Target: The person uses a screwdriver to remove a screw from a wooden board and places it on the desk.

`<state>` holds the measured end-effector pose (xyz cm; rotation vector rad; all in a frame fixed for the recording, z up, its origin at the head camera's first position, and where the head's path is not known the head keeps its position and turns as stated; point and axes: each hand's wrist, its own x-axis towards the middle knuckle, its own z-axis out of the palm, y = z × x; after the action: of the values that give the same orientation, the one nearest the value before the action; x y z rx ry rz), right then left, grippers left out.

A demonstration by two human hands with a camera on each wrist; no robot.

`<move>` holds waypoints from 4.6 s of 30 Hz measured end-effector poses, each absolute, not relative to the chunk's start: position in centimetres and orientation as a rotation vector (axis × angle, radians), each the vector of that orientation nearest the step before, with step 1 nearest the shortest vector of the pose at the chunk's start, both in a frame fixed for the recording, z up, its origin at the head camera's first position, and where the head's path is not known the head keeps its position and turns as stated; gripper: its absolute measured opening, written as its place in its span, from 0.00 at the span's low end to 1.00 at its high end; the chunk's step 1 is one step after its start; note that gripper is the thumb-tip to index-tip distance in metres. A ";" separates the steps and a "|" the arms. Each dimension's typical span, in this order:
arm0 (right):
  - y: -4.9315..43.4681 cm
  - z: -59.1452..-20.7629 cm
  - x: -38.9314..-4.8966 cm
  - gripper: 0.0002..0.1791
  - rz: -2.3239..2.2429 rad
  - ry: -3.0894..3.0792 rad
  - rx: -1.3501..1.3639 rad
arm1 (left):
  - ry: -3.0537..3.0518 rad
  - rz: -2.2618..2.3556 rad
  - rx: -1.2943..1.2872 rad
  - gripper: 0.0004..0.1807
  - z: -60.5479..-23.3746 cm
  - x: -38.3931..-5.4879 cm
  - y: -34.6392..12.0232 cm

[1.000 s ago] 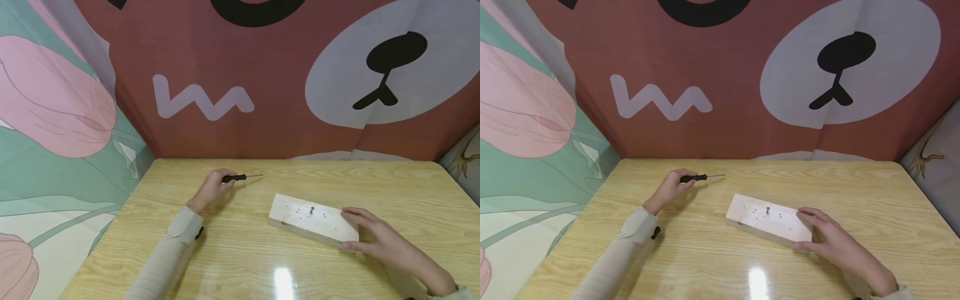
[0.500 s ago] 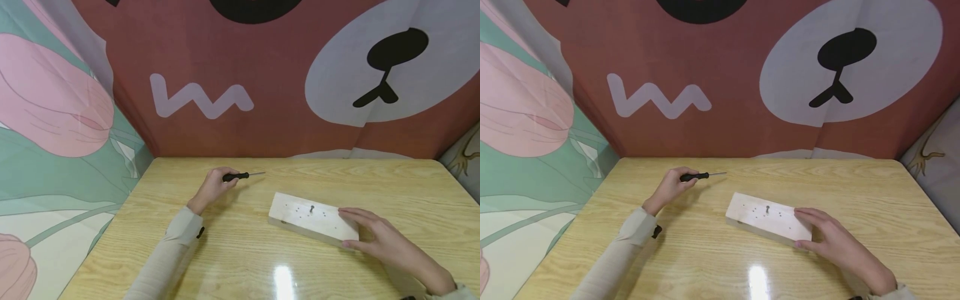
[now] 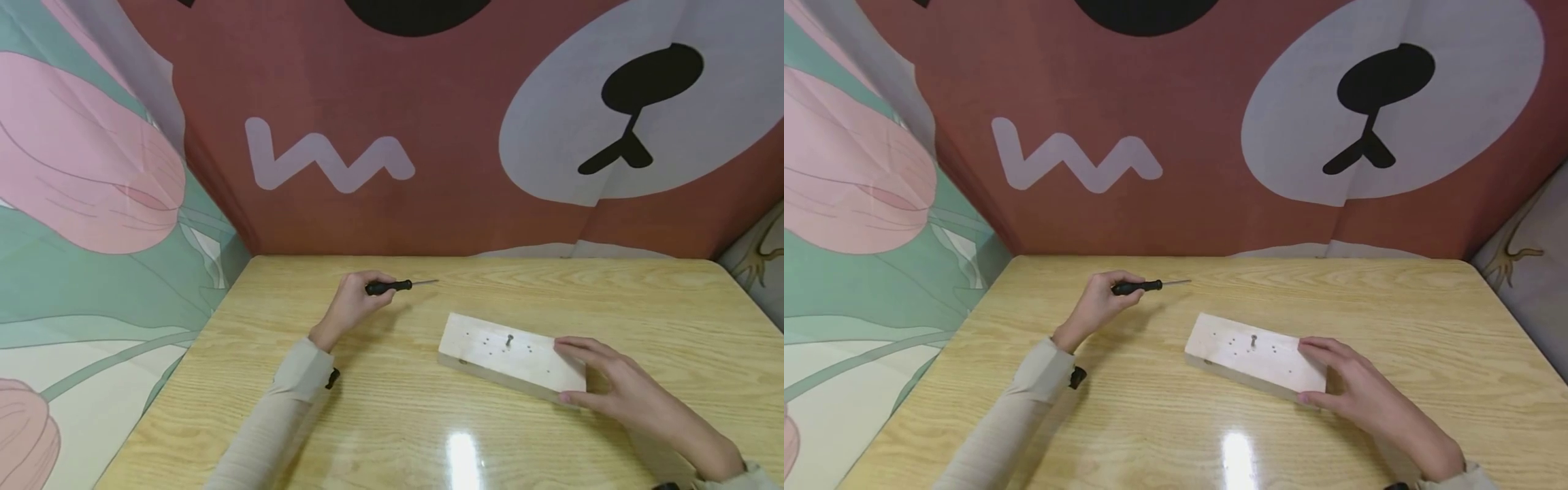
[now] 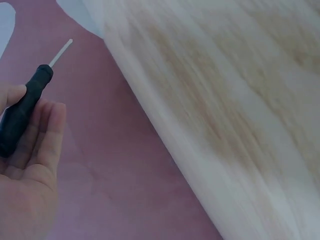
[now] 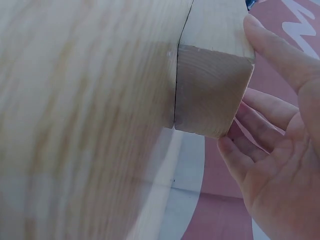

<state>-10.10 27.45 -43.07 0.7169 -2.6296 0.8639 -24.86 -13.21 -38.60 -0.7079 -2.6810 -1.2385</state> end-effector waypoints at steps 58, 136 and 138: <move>27.4 -43.1 -10.1 0.41 0.844 -2.660 0.690 | -2.326 -1.695 -0.803 0.09 -36.9 -22.8 -9.2; 27.7 -43.1 -10.3 0.42 0.748 -2.751 0.619 | -2.049 -2.010 -1.007 0.20 -33.2 -19.5 -2.2; 27.8 -43.1 -10.3 0.42 0.754 -2.748 0.615 | -2.048 -2.006 -1.015 0.20 -33.2 -19.5 -2.0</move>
<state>-10.29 27.78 -43.13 0.6151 -2.7484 0.7537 -19.46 -1.97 -33.19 -1.0154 -2.0480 -2.0060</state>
